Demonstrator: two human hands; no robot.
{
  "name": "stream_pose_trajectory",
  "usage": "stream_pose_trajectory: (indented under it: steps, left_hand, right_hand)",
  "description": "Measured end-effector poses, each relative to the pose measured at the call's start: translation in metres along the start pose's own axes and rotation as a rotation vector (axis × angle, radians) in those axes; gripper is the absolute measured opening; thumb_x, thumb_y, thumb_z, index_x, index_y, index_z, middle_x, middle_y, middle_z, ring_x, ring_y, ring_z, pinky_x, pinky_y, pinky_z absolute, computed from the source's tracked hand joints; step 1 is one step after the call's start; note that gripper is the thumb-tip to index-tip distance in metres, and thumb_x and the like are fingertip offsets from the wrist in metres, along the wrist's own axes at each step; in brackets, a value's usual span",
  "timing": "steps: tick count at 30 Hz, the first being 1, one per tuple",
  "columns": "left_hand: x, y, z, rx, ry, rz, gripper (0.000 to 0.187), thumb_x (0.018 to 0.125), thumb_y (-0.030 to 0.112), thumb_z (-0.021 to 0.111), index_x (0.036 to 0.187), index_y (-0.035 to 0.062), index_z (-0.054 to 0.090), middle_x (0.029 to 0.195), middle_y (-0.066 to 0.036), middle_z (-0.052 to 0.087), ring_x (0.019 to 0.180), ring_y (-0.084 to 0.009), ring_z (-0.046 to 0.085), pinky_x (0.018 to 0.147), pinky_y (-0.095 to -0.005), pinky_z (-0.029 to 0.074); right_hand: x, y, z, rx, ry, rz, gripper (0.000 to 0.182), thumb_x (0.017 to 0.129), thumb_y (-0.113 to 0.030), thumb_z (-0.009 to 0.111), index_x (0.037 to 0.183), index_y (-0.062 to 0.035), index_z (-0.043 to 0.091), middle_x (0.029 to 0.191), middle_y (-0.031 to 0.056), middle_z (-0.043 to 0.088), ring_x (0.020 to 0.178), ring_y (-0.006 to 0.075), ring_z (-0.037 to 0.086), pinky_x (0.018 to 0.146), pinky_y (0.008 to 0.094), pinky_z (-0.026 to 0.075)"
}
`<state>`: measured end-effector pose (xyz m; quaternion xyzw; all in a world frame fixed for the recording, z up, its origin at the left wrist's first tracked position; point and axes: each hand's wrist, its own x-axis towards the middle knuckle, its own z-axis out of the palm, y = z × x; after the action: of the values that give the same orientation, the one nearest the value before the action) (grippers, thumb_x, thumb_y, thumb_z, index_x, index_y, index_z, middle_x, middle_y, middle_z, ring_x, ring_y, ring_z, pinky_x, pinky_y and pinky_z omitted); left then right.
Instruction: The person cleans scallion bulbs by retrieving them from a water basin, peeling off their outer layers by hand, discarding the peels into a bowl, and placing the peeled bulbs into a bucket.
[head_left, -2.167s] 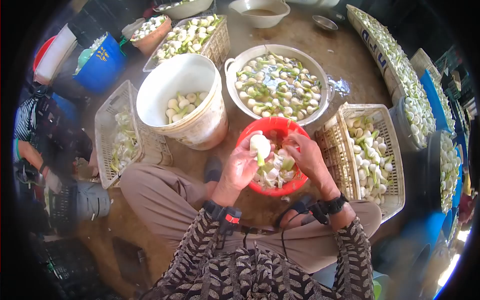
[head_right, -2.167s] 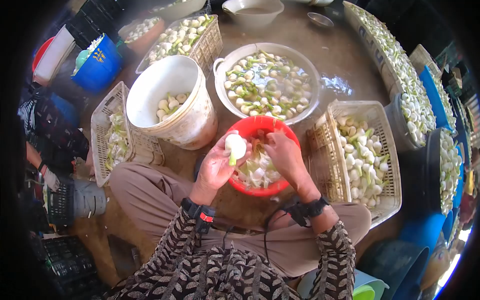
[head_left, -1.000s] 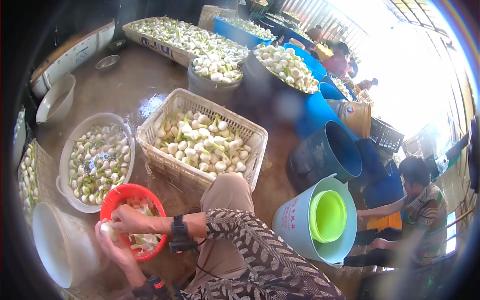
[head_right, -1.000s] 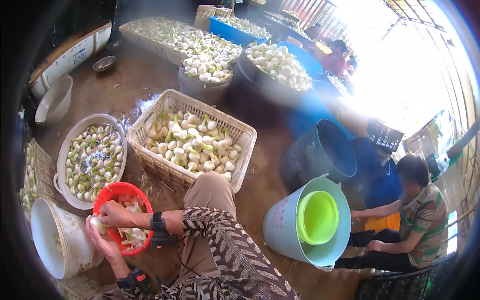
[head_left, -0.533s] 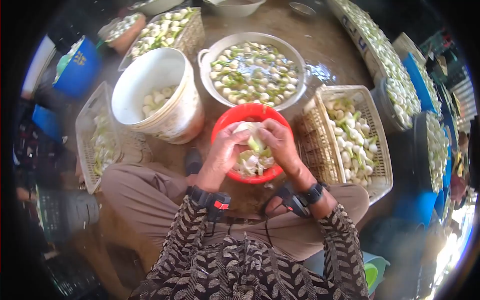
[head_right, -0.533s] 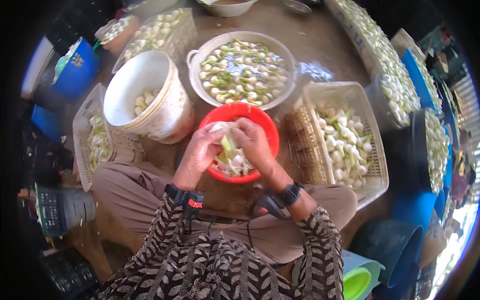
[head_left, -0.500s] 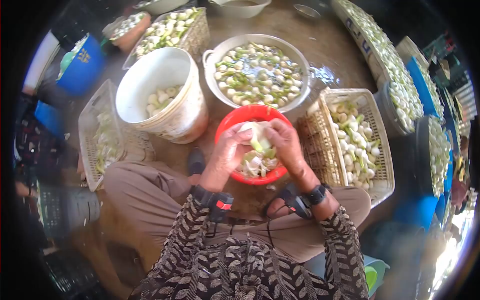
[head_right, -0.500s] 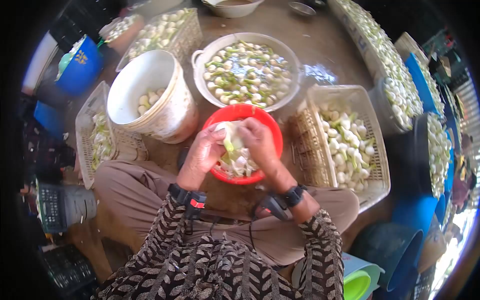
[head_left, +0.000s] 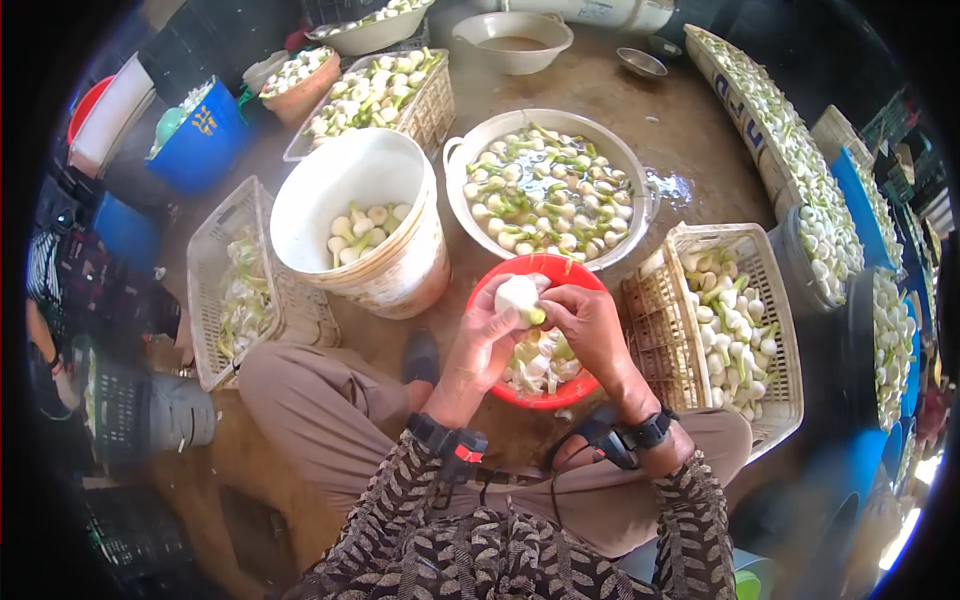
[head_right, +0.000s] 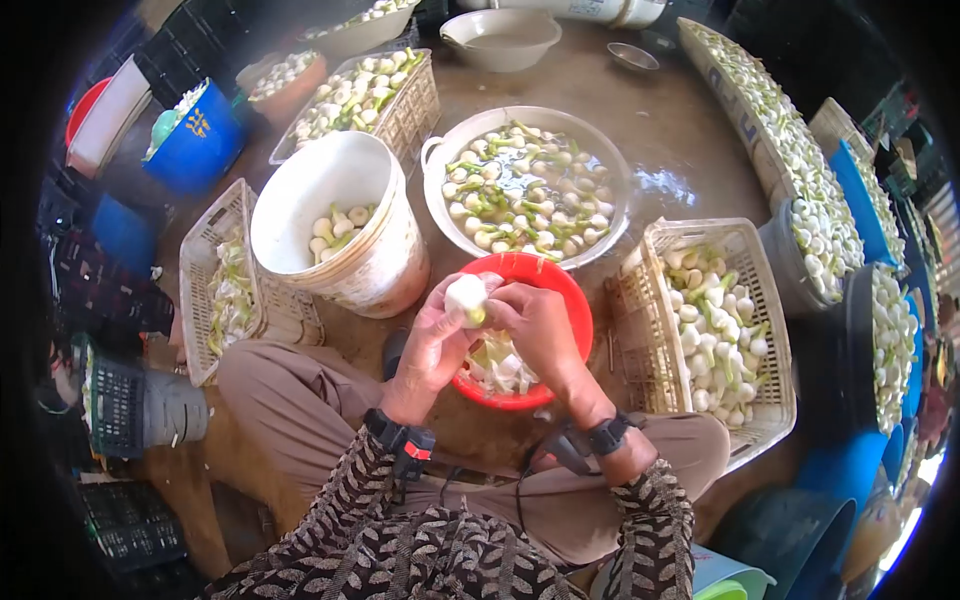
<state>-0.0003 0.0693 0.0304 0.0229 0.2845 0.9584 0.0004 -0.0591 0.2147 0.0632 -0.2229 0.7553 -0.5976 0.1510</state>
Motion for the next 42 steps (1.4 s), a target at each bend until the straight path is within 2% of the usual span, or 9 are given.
stream_pose_trajectory:
  steps: [6,11,14,16,21,32,35,39,42]
  left_hand:
    - [-0.009,0.002,-0.009,0.352,0.018,0.119,0.057,0.076,0.009,0.071,0.126,0.0069,0.043,0.116,-0.008,0.054,0.104,-0.0191,0.056,0.089,-0.0329,0.047]
    - [-0.009,0.008,-0.021,0.172,0.021,0.108,0.058,0.075,0.012,0.073,0.124,0.0067,0.042,0.111,-0.007,0.055,0.102,-0.0194,0.056,0.088,-0.0333,0.047]
    - [-0.011,0.012,-0.021,0.163,0.048,0.140,0.063,0.074,0.014,0.074,0.126,0.0051,0.041,0.110,-0.007,0.055,0.102,-0.0195,0.056,0.088,-0.0330,0.047]
    - [-0.015,0.011,-0.017,0.217,0.082,0.134,0.066,0.074,0.015,0.075,0.128,0.0039,0.039,0.110,-0.008,0.055,0.101,-0.0195,0.056,0.087,-0.0325,0.047]
    - [-0.016,0.007,-0.011,0.540,0.032,0.111,0.067,0.071,-0.001,0.072,0.130,0.0039,0.040,0.114,-0.008,0.053,0.104,-0.0172,0.055,0.088,-0.0303,0.048]
    - [-0.011,0.016,0.005,1.516,-0.108,0.440,0.057,0.066,-0.010,0.064,0.120,0.0024,0.050,0.109,-0.013,0.055,0.106,-0.0257,0.054,0.090,-0.0336,0.044]
    - [-0.013,0.011,0.003,1.571,-0.152,0.472,0.052,0.067,-0.008,0.064,0.117,0.0015,0.051,0.106,-0.013,0.056,0.105,-0.0268,0.055,0.089,-0.0341,0.044]
    - [-0.017,0.004,0.001,1.468,-0.086,0.501,0.049,0.071,-0.003,0.066,0.117,0.0030,0.049,0.108,-0.012,0.056,0.105,-0.0261,0.054,0.091,-0.0352,0.044]
    - [-0.013,0.004,0.001,0.743,0.052,0.440,0.048,0.082,0.012,0.066,0.122,0.0029,0.041,0.118,-0.015,0.051,0.109,-0.0292,0.052,0.096,-0.0398,0.041]
  right_hand:
    - [0.001,0.001,0.003,-0.276,0.020,-0.083,0.012,0.078,-0.009,0.060,0.076,0.0013,0.063,0.067,0.0136,0.063,0.059,0.0227,0.061,0.055,0.0324,0.046]
    - [0.004,0.031,0.006,-0.746,0.059,-0.043,0.013,0.075,-0.013,0.059,0.072,0.0001,0.060,0.070,0.0158,0.063,0.063,0.0344,0.060,0.056,0.0395,0.046]
    - [0.009,0.067,-0.004,-0.369,-0.039,-0.027,0.017,0.080,-0.015,0.058,0.075,0.0003,0.060,0.072,0.0164,0.061,0.060,0.0315,0.060,0.057,0.0396,0.047]
    - [0.009,0.028,-0.006,0.220,-0.117,0.258,0.025,0.090,-0.023,0.055,0.080,-0.0004,0.059,0.067,0.0044,0.058,0.056,0.0111,0.056,0.054,0.0257,0.047]
    - [0.006,0.022,-0.002,0.478,-0.197,0.184,0.019,0.088,-0.020,0.058,0.083,-0.0021,0.058,0.068,-0.0001,0.057,0.054,0.0054,0.051,0.049,0.0194,0.041]
    - [0.000,0.014,-0.010,0.247,-0.111,0.109,0.009,0.083,-0.005,0.058,0.083,0.0007,0.064,0.066,0.0013,0.060,0.057,0.0061,0.055,0.050,0.0225,0.044]
    - [-0.004,0.008,-0.009,0.050,-0.063,0.109,0.009,0.080,-0.005,0.057,0.078,0.0023,0.063,0.063,0.0083,0.061,0.054,0.0131,0.058,0.051,0.0273,0.046]
    - [0.000,0.028,-0.001,-0.509,0.075,-0.159,0.014,0.079,-0.010,0.056,0.074,0.0034,0.059,0.067,0.0194,0.061,0.061,0.0301,0.061,0.056,0.0395,0.047]
    - [-0.001,0.058,0.004,-0.687,0.122,-0.156,0.016,0.078,-0.012,0.054,0.074,0.0035,0.058,0.070,0.0213,0.061,0.068,0.0354,0.062,0.061,0.0457,0.047]
